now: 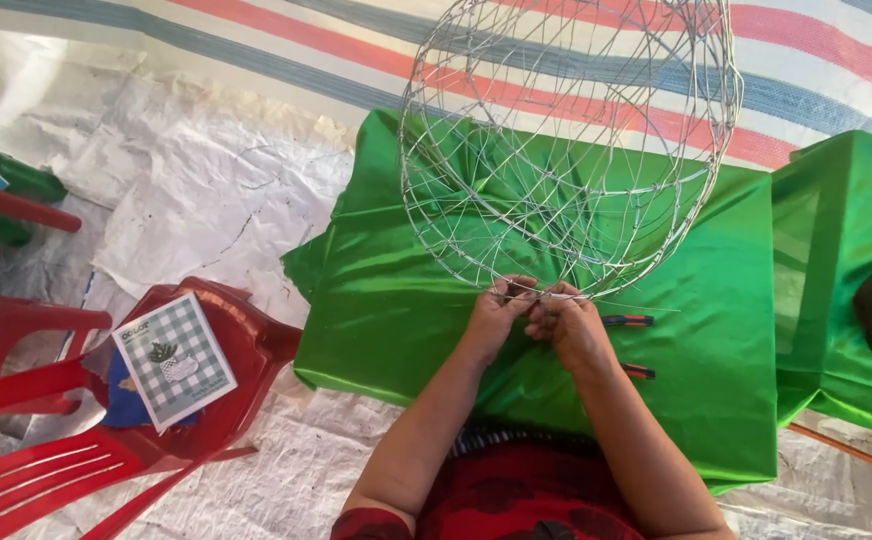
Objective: Assembling a wire mesh structure by manually bending wires and using pliers to secure connections.
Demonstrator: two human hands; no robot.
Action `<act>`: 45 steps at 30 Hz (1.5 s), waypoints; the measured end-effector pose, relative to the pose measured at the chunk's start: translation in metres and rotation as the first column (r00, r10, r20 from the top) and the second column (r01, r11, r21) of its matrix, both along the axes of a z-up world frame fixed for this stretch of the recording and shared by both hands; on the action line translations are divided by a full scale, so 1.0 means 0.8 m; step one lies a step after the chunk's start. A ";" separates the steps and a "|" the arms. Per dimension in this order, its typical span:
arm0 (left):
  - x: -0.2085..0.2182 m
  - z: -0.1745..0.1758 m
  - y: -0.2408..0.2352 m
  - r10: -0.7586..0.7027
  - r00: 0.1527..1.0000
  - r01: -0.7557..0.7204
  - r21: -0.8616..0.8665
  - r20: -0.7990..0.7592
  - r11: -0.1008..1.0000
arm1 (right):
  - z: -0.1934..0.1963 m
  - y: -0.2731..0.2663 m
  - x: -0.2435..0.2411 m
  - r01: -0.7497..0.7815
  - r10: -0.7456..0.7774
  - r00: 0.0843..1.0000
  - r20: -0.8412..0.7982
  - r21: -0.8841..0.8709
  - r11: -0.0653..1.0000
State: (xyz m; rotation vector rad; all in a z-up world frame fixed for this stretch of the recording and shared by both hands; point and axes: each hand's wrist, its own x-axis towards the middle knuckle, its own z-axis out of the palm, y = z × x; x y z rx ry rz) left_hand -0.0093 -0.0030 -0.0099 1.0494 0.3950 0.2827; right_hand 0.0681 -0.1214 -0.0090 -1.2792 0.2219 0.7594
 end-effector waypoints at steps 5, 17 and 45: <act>-0.002 0.005 0.002 0.005 1.000 -0.005 -0.006 -0.010 1.000 | -0.005 0.000 0.000 -0.015 0.015 1.000 0.020 0.000 1.000; -0.022 -0.050 0.022 -0.019 0.942 0.042 0.063 -0.334 0.997 | 0.081 -0.088 -0.001 -0.009 0.045 0.930 0.365 -0.100 0.995; -0.025 0.446 0.166 0.132 0.933 -0.356 0.906 0.334 0.226 | 0.310 -0.069 0.133 -0.164 0.102 0.707 0.700 0.022 0.986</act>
